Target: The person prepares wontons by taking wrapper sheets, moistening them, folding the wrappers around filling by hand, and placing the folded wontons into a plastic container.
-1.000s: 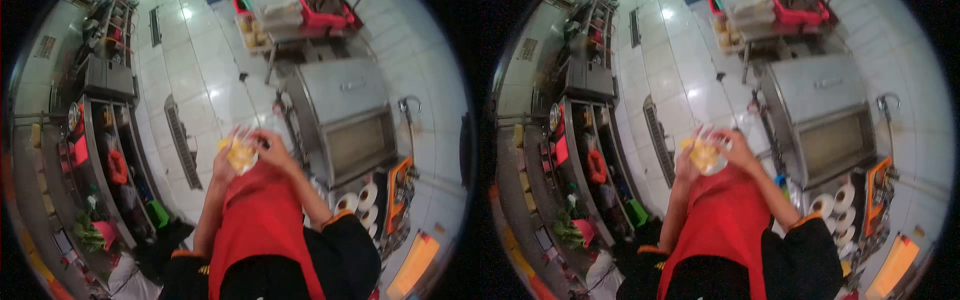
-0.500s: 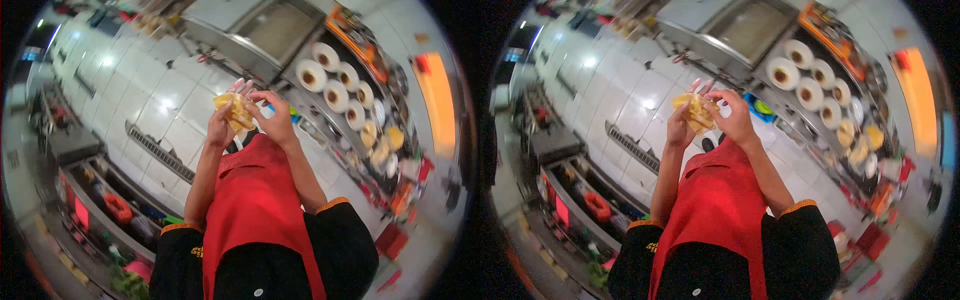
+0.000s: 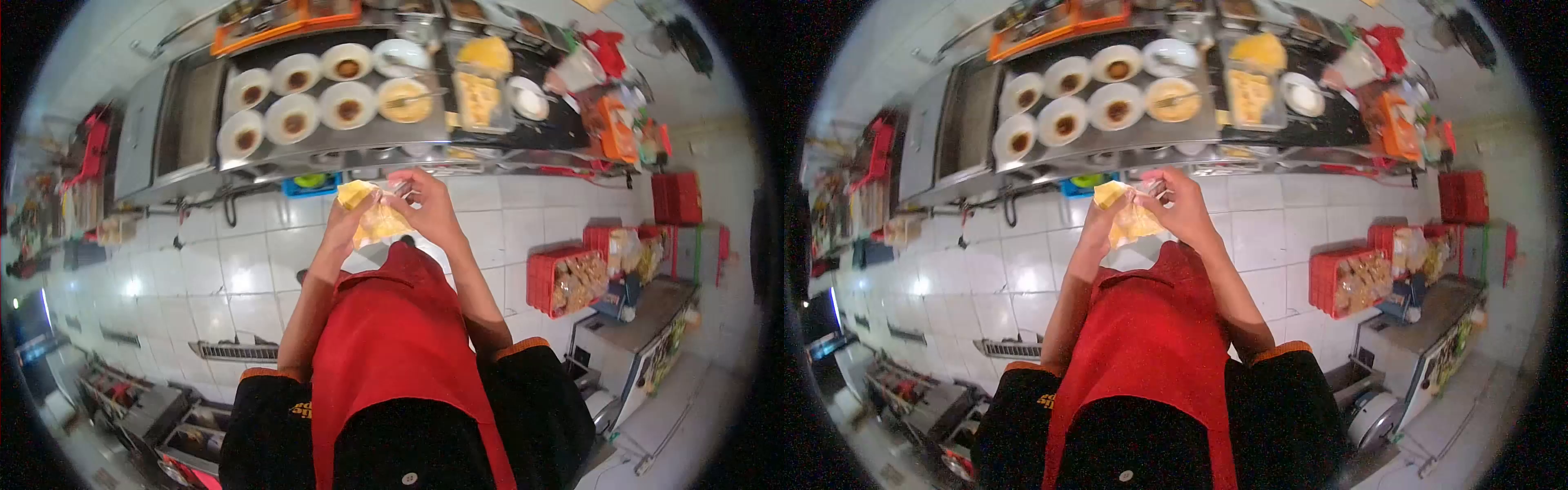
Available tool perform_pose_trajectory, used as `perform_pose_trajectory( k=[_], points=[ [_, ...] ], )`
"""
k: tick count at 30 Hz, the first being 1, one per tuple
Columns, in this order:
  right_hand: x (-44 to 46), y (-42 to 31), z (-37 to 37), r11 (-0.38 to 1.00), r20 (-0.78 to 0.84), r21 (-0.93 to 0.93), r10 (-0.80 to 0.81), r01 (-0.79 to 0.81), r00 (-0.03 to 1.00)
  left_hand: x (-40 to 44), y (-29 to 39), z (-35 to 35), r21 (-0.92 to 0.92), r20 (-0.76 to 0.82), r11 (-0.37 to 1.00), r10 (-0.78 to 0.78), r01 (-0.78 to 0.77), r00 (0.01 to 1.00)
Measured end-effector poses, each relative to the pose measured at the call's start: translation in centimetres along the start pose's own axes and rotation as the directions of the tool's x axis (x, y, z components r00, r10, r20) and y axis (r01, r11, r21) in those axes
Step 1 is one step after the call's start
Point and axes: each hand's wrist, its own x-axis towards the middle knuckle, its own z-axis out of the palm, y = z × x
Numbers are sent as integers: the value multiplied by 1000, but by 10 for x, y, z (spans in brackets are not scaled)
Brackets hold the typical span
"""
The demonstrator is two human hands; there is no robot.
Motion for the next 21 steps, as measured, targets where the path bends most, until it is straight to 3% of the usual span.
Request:
perform_pose_trajectory(
  k=[1, 3, 6, 9, 12, 15, 17, 19, 21],
  points=[
    [-5, 12, -30, 995, 58, 13, 97, -98, 994, 10, -16, 28, 15, 25, 1000, -15, 14, 1000],
    [-8, 38, -86, 990, 47, 111, 77, -81, 996, 30, -45, 71, 40, -3, 998, -56, 56, 998],
    [-6, 59, -156, 913, 72, 335, 223, -234, 972, 63, -78, 114, 77, 59, 995, -66, 61, 996],
    [6, 78, -194, 906, 43, 343, 249, -249, 967, 93, -98, 146, 80, 31, 995, -64, 62, 997],
    [31, 109, -218, 921, -37, 340, 214, -189, 976, 115, -106, 166, -83, -13, 986, -145, 143, 989],
    [58, 116, -238, 930, -1, 312, 206, -195, 979, 142, -111, 178, 0, 18, 997, -79, 79, 997],
    [84, 125, -264, 937, 55, 303, 164, -173, 985, 167, -115, 183, -58, 18, 996, -73, 74, 997],
    [116, 134, -305, 979, -32, 186, 87, -80, 996, 188, -102, 196, -80, -76, 988, -135, 129, 988],
    [153, 139, -354, 938, -209, -316, 75, -140, 975, 209, -93, 201, -81, -61, 988, -139, 134, 988]
  ],
)
